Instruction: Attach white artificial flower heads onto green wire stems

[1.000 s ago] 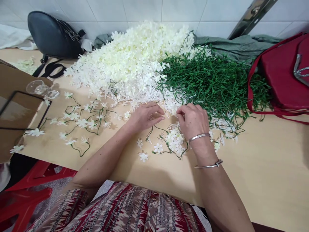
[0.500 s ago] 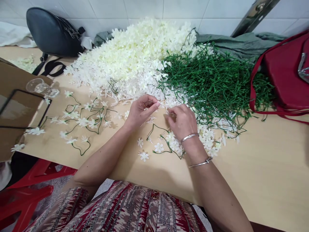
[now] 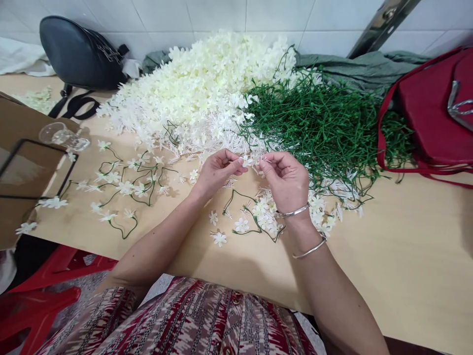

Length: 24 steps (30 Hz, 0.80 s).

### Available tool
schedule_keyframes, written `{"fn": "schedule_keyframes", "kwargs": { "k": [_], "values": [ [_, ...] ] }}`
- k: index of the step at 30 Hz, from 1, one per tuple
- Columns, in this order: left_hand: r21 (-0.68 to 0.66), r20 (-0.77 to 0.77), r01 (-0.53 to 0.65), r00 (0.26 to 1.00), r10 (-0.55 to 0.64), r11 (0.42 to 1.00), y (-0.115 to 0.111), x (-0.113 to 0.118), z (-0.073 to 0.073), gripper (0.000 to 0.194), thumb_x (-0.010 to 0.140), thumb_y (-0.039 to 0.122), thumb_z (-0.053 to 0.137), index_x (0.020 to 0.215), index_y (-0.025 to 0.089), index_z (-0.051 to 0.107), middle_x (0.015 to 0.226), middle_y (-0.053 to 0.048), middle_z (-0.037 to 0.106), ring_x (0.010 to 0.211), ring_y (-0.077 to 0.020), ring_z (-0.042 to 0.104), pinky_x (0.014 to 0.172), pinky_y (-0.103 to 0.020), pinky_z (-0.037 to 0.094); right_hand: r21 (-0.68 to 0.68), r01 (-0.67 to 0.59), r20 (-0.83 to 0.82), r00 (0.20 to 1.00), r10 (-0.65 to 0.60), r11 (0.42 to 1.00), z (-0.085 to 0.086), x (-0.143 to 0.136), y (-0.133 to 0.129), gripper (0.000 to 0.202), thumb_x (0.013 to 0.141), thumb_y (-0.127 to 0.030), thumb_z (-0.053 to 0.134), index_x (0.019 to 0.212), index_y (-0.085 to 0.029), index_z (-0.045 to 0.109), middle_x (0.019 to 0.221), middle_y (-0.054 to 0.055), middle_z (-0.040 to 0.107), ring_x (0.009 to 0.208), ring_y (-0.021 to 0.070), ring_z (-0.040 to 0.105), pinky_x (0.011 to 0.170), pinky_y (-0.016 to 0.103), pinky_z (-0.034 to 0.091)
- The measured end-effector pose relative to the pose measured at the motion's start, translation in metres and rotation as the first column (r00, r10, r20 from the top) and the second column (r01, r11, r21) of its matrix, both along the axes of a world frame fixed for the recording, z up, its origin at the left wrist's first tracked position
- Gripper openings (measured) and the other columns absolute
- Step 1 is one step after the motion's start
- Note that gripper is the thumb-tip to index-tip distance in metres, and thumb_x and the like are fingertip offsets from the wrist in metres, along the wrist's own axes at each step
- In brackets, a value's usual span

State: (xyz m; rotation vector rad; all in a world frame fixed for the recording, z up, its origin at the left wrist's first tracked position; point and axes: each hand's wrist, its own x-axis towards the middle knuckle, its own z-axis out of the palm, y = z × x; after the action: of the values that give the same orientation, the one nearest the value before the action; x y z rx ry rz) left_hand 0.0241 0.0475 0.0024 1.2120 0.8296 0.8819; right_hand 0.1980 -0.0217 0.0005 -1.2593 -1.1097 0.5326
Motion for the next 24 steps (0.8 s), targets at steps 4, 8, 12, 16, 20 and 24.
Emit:
{"fn": "schedule_keyframes", "kwargs": {
  "k": [4,8,12,16,20,24],
  "values": [
    [-0.031,0.03,0.01,0.999,-0.009,0.999,-0.006,0.001,0.007,0.05,0.081,0.058,0.096,0.088,0.017,0.067,0.081,0.0,0.078,0.08,-0.0124,0.077,0.082,-0.027,0.06,0.052,0.015,0.03,0.999,-0.016,0.999,0.002,-0.011,-0.002,0.012,0.092,-0.036,0.086,0.093,-0.026,0.079,0.094,0.003,0.079,0.083,0.0198,0.073,0.074,0.036,0.061],
    [-0.098,0.093,0.057,0.994,-0.048,0.994,-0.009,0.004,0.009,0.055,0.074,0.061,0.1,0.087,0.017,0.069,0.082,0.0,0.078,0.081,-0.0131,0.077,0.086,-0.03,0.061,0.07,0.102,0.228,0.967,-0.115,0.992,-0.003,-0.013,-0.001,0.011,0.094,-0.037,0.085,0.091,-0.026,0.083,0.098,0.005,0.075,0.077,0.0174,0.064,0.065,0.033,0.055],
    [-0.126,0.133,0.07,0.99,-0.053,0.99,-0.007,0.005,0.004,0.059,0.067,0.062,0.104,0.085,0.016,0.071,0.081,0.0,0.078,0.08,-0.0118,0.075,0.089,-0.031,0.062,0.109,0.142,0.359,0.917,-0.172,0.984,-0.01,-0.01,0.002,0.011,0.095,-0.036,0.081,0.089,-0.026,0.083,0.096,0.004,0.074,0.08,0.0188,0.066,0.07,0.035,0.061],
    [-0.119,0.133,0.049,0.991,-0.033,0.992,-0.004,0.003,0.0,0.057,0.066,0.06,0.105,0.088,0.016,0.075,0.085,-0.001,0.081,0.084,-0.0138,0.077,0.093,-0.033,0.063,0.203,0.136,0.406,0.889,-0.21,0.97,-0.013,-0.013,0.003,0.009,0.096,-0.03,0.079,0.089,-0.026,0.082,0.095,0.005,0.074,0.089,0.0219,0.072,0.075,0.038,0.064],
    [-0.201,0.186,0.03,0.982,0.008,0.979,-0.005,0.001,-0.001,0.061,0.066,0.064,0.104,0.1,0.019,0.081,0.094,-0.003,0.084,0.087,-0.017,0.081,0.096,-0.035,0.066,0.201,0.153,0.387,0.895,-0.222,0.968,-0.013,-0.017,0.006,0.009,0.096,-0.03,0.08,0.089,-0.025,0.081,0.094,0.005,0.075,0.086,0.0214,0.072,0.071,0.036,0.062],
    [-0.182,0.21,0.044,0.978,-0.005,0.982,-0.005,0.0,-0.003,0.057,0.067,0.058,0.106,0.1,0.018,0.083,0.093,-0.003,0.084,0.085,-0.0145,0.079,0.098,-0.033,0.065,0.197,0.135,0.349,0.916,-0.198,0.971,-0.012,-0.02,0.009,0.009,0.096,-0.028,0.078,0.088,-0.025,0.08,0.093,0.004,0.075,0.085,0.0206,0.071,0.073,0.036,0.06]
  ]
}}
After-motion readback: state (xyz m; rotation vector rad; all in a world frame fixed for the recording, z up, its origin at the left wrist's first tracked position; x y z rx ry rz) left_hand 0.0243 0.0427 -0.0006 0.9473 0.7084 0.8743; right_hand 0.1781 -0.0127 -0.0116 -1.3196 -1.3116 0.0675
